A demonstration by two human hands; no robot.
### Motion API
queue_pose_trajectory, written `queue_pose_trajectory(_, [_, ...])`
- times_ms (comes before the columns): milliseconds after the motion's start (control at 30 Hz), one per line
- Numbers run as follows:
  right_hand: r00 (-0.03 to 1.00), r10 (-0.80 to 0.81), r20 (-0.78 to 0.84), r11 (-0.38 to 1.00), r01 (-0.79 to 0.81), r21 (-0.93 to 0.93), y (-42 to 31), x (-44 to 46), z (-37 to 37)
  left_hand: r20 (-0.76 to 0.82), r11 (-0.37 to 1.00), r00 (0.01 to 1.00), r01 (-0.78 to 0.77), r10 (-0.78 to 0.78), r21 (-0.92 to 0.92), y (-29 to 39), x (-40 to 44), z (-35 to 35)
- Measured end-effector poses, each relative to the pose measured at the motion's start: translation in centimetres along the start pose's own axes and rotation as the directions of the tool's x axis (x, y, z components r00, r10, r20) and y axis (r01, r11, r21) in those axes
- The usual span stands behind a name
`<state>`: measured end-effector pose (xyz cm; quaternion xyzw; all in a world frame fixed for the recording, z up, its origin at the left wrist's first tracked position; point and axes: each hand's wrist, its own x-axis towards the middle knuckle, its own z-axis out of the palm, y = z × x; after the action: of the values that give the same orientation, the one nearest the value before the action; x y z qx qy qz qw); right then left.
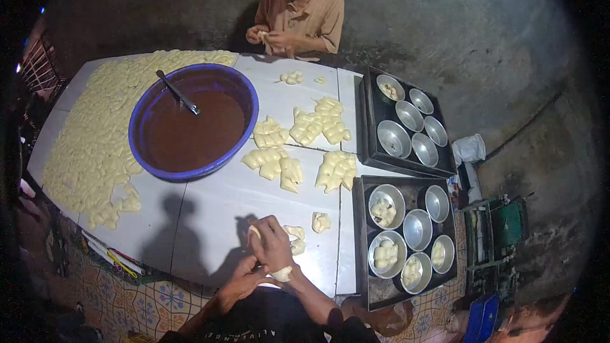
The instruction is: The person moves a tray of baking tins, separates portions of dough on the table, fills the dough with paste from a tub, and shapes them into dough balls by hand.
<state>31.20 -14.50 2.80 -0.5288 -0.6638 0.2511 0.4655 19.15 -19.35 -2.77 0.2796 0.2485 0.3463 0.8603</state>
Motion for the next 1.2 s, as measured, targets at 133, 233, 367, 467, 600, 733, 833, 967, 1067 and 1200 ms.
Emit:
queue_pose_trajectory(133, [1.0, -0.017, -0.019, 0.999, 0.017, -0.03, 1.4, -0.4, -0.3, -0.097, 0.903, 0.994, -0.002, 0.049, 0.43, 1.2, 0.4, -0.1])
queue_pose_trajectory(233, [0.989, 0.069, -0.135, 0.994, -0.056, 0.096, 2.7, -0.1, -1.2, -0.149, 0.895, 0.977, -0.075, 0.155, 0.44, 0.6, 1.1, -1.5])
queue_pose_trajectory(367, [0.868, 0.395, -0.301, 0.879, -0.262, 0.398, 3.3, -0.3, -1.1, -0.34, 0.951, 0.889, -0.302, 0.306, 0.068, -1.6, 1.4, -3.2])
queue_pose_trajectory(467, [0.816, 0.323, -0.478, 0.936, -0.202, 0.288, 5.4, -0.1, -0.8, -0.298, 0.904, 0.866, -0.428, 0.402, -0.023, 1.0, 1.7, -0.4])
queue_pose_trajectory(600, [0.698, 0.295, -0.653, 0.949, -0.136, 0.283, 5.0, 0.6, -1.7, -0.247, 0.798, 0.928, -0.368, 0.281, -0.477, 4.3, 1.2, 0.7])
queue_pose_trajectory(733, [0.617, 0.36, -0.7, 0.918, -0.104, 0.382, 4.8, 1.0, -3.2, -0.17, 0.573, 0.923, -0.35, 0.344, -0.741, 4.6, 1.0, -2.7])
queue_pose_trajectory(833, [0.705, 0.261, -0.66, 0.962, -0.132, 0.239, 5.9, 1.0, -4.2, -0.159, 0.868, 0.86, -0.496, 0.485, -0.037, 4.4, 1.4, -1.3])
queue_pose_trajectory(967, [0.879, 0.109, -0.465, 0.987, -0.151, -0.055, 4.4, 2.1, -3.1, -0.015, 0.608, 0.855, -0.356, 0.519, 0.709, 2.1, 2.0, 2.1])
queue_pose_trajectory(1067, [0.952, 0.138, -0.274, 0.958, -0.198, -0.207, 5.7, 1.9, -2.4, 0.197, 0.14, 0.733, -0.371, 0.651, 0.918, 2.7, 1.6, 3.6])
queue_pose_trajectory(1200, [0.965, 0.259, -0.031, 0.929, -0.258, -0.264, 6.4, 1.4, -0.3, 0.4, -0.137, 0.718, -0.397, 0.57, 0.908, 3.1, 1.6, 3.6])
